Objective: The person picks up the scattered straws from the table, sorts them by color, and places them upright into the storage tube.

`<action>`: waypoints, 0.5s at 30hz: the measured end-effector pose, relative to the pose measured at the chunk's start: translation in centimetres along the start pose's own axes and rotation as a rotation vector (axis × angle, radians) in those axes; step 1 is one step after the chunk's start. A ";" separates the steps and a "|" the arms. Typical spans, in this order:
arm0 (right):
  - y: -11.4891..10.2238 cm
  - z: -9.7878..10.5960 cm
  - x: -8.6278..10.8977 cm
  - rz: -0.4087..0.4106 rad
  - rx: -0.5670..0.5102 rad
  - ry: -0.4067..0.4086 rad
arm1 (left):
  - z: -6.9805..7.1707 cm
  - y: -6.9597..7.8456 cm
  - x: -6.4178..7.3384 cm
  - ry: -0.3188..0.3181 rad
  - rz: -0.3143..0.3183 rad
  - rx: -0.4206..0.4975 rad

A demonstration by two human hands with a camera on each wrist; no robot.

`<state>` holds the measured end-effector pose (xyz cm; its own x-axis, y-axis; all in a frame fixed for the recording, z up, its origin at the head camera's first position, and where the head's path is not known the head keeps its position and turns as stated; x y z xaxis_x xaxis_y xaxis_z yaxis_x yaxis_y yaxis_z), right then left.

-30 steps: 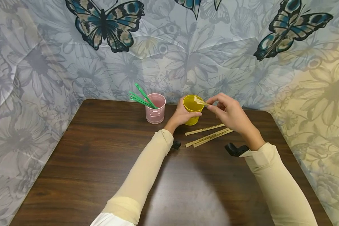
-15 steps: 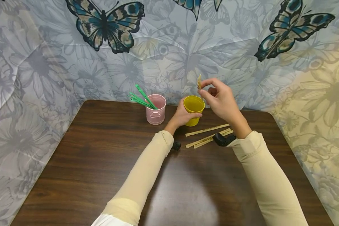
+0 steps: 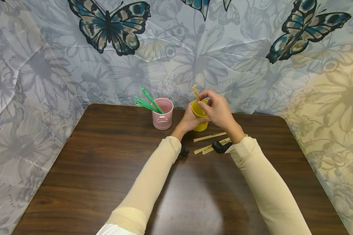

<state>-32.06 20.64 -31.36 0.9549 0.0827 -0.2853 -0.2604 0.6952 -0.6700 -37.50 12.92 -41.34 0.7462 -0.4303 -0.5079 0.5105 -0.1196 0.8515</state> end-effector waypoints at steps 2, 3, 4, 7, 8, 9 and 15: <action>0.7 -0.6 0.0 -0.002 0.038 -0.008 | 0.0 0.1 -0.1 -0.004 -0.006 0.005; 1.1 -0.9 -0.1 -0.007 0.056 -0.012 | 0.0 0.1 -0.1 0.000 -0.004 0.011; 1.6 -1.1 -0.1 -0.017 0.071 -0.014 | 0.0 0.0 -0.1 0.007 -0.003 0.020; 2.7 -1.6 -0.1 -0.056 0.099 -0.019 | -0.1 -0.4 -0.1 0.025 0.007 0.051; 3.0 -1.7 -0.1 -0.068 0.103 -0.021 | -0.2 -0.8 -0.1 0.034 0.008 0.059; 3.2 -1.8 -0.1 -0.077 0.105 -0.024 | -0.2 -1.2 -0.1 0.042 0.016 0.052; 3.6 -2.2 -0.2 -0.091 0.117 -0.043 | -0.4 -3.2 -0.1 0.062 0.024 0.034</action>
Point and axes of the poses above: each hand's wrist, its own x-axis away from the middle knuckle, its own z-axis out of the back of the hand, y = z × x, the point moved 8 cm from there along -x, towards the middle knuckle, and after that the axes turned 13 degrees about -z, right-handed, at the moved point
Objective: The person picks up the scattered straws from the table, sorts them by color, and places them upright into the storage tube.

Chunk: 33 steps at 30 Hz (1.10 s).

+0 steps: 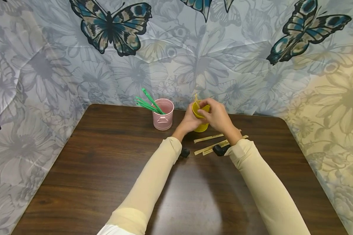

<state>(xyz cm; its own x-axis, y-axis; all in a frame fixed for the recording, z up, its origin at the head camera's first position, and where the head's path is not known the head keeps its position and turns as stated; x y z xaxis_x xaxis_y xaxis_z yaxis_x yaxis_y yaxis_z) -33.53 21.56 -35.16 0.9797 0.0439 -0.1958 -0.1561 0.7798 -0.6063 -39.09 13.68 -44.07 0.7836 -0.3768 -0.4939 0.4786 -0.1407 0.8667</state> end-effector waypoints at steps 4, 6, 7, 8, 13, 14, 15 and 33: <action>-0.1 0.1 0.3 0.018 0.002 -0.001 | -0.1 -0.4 0.1 0.018 0.034 0.054; -0.1 0.2 0.5 0.035 0.008 0.005 | -0.2 -0.5 0.1 0.019 0.037 0.076; -0.2 0.3 0.7 0.046 0.010 0.008 | -0.2 -0.5 0.0 0.019 0.027 0.087; -0.1 0.4 0.9 0.052 0.011 0.009 | -0.3 -0.6 -0.1 0.019 0.020 0.098; 0.2 0.7 2.2 0.071 0.034 -0.007 | -0.2 -0.3 0.0 0.000 0.011 0.018; 0.3 0.8 2.5 0.077 0.038 -0.013 | -0.2 -0.3 0.1 -0.001 0.015 -0.002; 0.3 0.8 2.8 0.084 0.044 -0.018 | -0.2 -0.2 0.1 -0.004 0.019 -0.023; 5.0 -0.7 8.3 0.094 0.093 -0.146 | -0.2 -0.4 0.7 0.018 0.094 -0.081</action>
Point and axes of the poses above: each hand's wrist, its own x-axis away from the middle knuckle, its own z-axis out of the back of the hand, y = z × x, the point moved 8 cm from there along -x, towards the middle knuckle, and after that the axes turned 13 degrees about -z, right-handed, at the moved point
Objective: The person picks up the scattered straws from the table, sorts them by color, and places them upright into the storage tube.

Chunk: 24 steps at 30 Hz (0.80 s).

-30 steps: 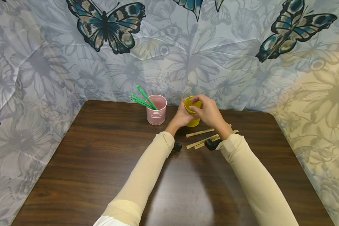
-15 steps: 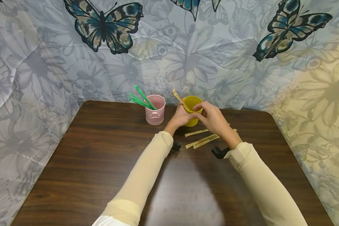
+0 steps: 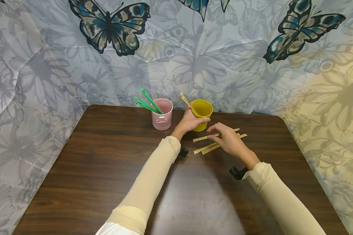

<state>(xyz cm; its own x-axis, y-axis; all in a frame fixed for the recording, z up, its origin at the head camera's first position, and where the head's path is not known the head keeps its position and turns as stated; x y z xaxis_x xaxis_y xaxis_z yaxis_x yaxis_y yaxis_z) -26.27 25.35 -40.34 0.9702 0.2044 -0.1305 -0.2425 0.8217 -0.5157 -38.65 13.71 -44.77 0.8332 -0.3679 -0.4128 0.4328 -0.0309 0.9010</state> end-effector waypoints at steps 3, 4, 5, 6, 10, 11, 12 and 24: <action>1.1 -1.1 0.3 -0.023 0.004 -0.057 | 0.1 0.1 0.0 -0.001 0.008 -0.001; 1.5 -1.5 0.4 -0.033 0.007 -0.080 | 0.2 0.1 0.0 -0.002 0.007 0.004; 1.8 -1.8 0.5 -0.035 0.008 -0.100 | 0.2 0.2 0.1 -0.002 0.007 0.010; 2.1 -2.1 0.6 -0.040 0.009 -0.117 | 0.2 0.2 0.1 -0.003 0.010 0.018; 3.1 -2.7 0.7 -0.073 0.038 -0.146 | 0.2 -0.1 0.3 0.001 0.048 0.023; 3.4 -2.7 0.7 -0.082 0.048 -0.146 | 0.2 -0.2 0.4 0.002 0.061 0.018; 3.6 -2.7 0.7 -0.092 0.059 -0.146 | 0.2 -0.3 0.4 0.005 0.072 0.012; 5.0 -3.1 1.3 -0.096 0.132 -0.178 | 0.3 -0.6 0.4 0.016 0.090 -0.007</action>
Point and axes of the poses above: each hand's wrist, its own x-axis away from the middle knuckle, its own z-axis out of the back of the hand, y = z × x, the point moved 8 cm from there along -x, towards the middle knuckle, and after that the axes turned 13 degrees about -z, right-handed, at the moved point
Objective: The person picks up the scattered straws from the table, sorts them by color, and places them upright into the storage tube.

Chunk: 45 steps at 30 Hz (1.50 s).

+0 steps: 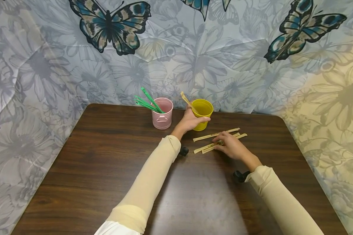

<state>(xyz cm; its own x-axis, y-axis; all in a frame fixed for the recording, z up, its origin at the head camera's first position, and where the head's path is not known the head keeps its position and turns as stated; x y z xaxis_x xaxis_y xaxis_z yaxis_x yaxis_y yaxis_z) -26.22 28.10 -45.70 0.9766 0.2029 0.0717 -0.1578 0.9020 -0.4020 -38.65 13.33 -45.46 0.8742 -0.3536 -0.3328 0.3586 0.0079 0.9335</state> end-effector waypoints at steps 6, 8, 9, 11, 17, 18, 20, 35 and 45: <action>0.3 -0.5 0.3 -0.001 -0.007 -0.016 | -0.1 0.1 0.1 0.000 -0.007 0.009; 0.4 -0.6 0.4 -0.004 -0.003 -0.016 | -0.1 0.2 0.1 0.002 -0.010 0.012; 0.5 -0.6 0.4 -0.005 -0.002 -0.016 | -0.1 0.2 0.1 0.003 -0.012 0.013; 0.6 -0.6 0.4 -0.004 0.001 -0.012 | -0.1 0.2 0.1 0.004 -0.017 0.019; 0.9 -0.8 0.5 0.010 -0.006 0.002 | -0.1 1.1 0.3 -0.028 -0.026 0.054; 0.9 -0.8 0.5 0.010 -0.009 0.002 | -0.1 1.5 0.4 -0.037 -0.020 0.064; 0.9 -0.9 0.6 0.008 -0.016 0.002 | 0.0 2.3 0.7 -0.058 -0.008 0.082; 1.0 -0.9 0.7 0.016 -0.035 -0.005 | -0.4 0.3 -0.1 -0.026 -0.041 0.033; 0.1 0.0 1.0 0.020 -0.030 0.019 | -0.2 0.2 -0.1 -0.019 -0.033 0.018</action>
<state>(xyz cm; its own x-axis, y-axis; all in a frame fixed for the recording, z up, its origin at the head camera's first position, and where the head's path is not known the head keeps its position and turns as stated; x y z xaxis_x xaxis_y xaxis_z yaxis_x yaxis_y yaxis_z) -25.31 28.39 -45.69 0.9759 0.2133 0.0463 -0.1732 0.8860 -0.4301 -38.62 13.56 -45.27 0.8557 -0.3707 -0.3611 0.3812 -0.0204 0.9243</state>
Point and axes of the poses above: each hand's wrist, its own x-axis away from the middle knuckle, its own z-axis out of the back of the hand, y = z × x, the point moved 8 cm from there along -x, towards the middle knuckle, and after that the axes turned 13 degrees about -z, right-handed, at the moved point
